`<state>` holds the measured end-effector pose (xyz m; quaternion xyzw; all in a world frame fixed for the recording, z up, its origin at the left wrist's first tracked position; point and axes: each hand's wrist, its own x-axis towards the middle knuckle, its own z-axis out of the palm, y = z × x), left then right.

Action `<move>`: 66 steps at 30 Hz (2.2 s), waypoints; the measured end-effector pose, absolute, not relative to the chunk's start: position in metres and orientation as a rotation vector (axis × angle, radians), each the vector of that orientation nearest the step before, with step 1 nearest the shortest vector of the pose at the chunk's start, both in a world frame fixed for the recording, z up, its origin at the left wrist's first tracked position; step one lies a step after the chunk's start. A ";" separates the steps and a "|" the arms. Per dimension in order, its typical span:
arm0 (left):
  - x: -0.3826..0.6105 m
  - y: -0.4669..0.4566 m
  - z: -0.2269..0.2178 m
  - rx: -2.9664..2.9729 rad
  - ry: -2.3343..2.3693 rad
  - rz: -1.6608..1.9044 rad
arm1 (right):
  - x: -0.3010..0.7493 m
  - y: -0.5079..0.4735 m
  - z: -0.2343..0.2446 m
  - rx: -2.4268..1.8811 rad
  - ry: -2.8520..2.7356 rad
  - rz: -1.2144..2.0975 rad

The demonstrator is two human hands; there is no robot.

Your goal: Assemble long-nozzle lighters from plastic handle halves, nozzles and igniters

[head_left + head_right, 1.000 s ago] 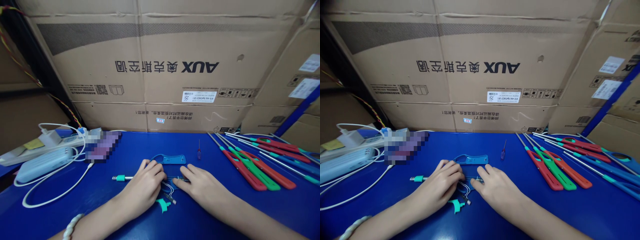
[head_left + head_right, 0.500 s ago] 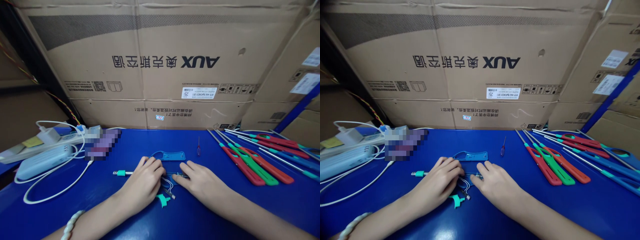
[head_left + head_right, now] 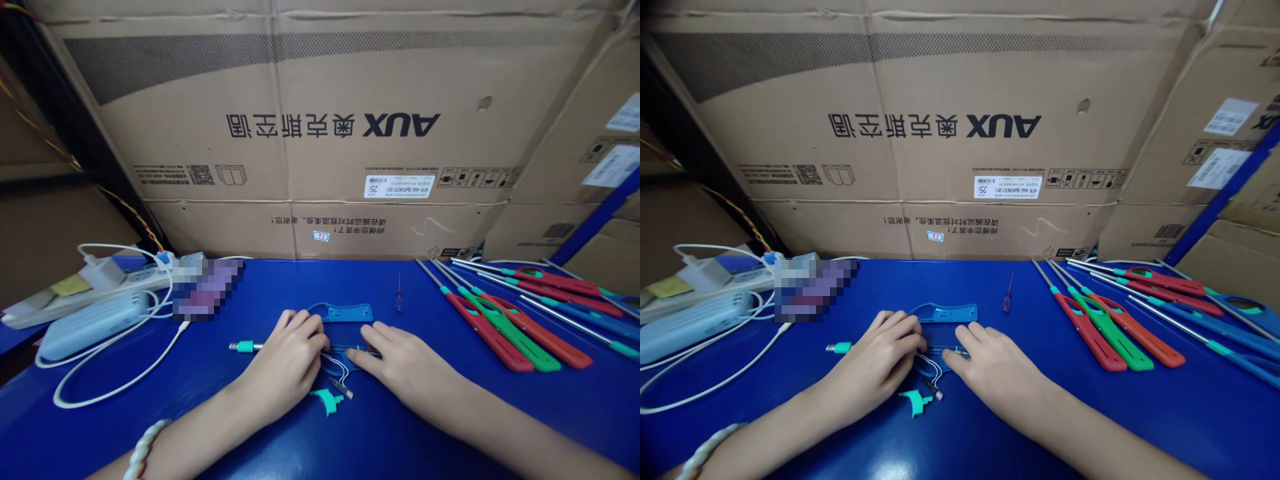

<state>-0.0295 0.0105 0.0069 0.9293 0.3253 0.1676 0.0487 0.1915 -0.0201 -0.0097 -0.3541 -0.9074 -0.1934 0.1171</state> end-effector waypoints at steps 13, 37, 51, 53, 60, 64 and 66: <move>-0.029 0.009 0.005 2.820 1.041 0.484 | 0.190 -0.021 -0.008 -1.049 -2.656 -0.550; -0.023 0.006 0.004 2.817 0.936 0.376 | 0.190 -0.019 -0.011 -1.064 -2.653 -0.516; -0.027 0.006 0.007 2.842 0.813 0.390 | 0.193 -0.026 0.003 -1.185 -2.723 -0.337; -0.027 0.007 0.006 2.855 0.809 0.384 | 0.194 -0.025 0.004 -1.212 -2.712 -0.285; -0.027 0.006 0.006 2.882 0.822 0.364 | 0.199 -0.024 0.017 -1.237 -2.668 -0.143; -0.026 0.004 0.003 2.887 0.837 0.386 | 0.192 -0.033 0.013 -1.190 -2.642 -0.107; -0.026 0.005 0.002 2.898 0.827 0.417 | 0.185 -0.038 0.005 -1.136 -2.656 -0.051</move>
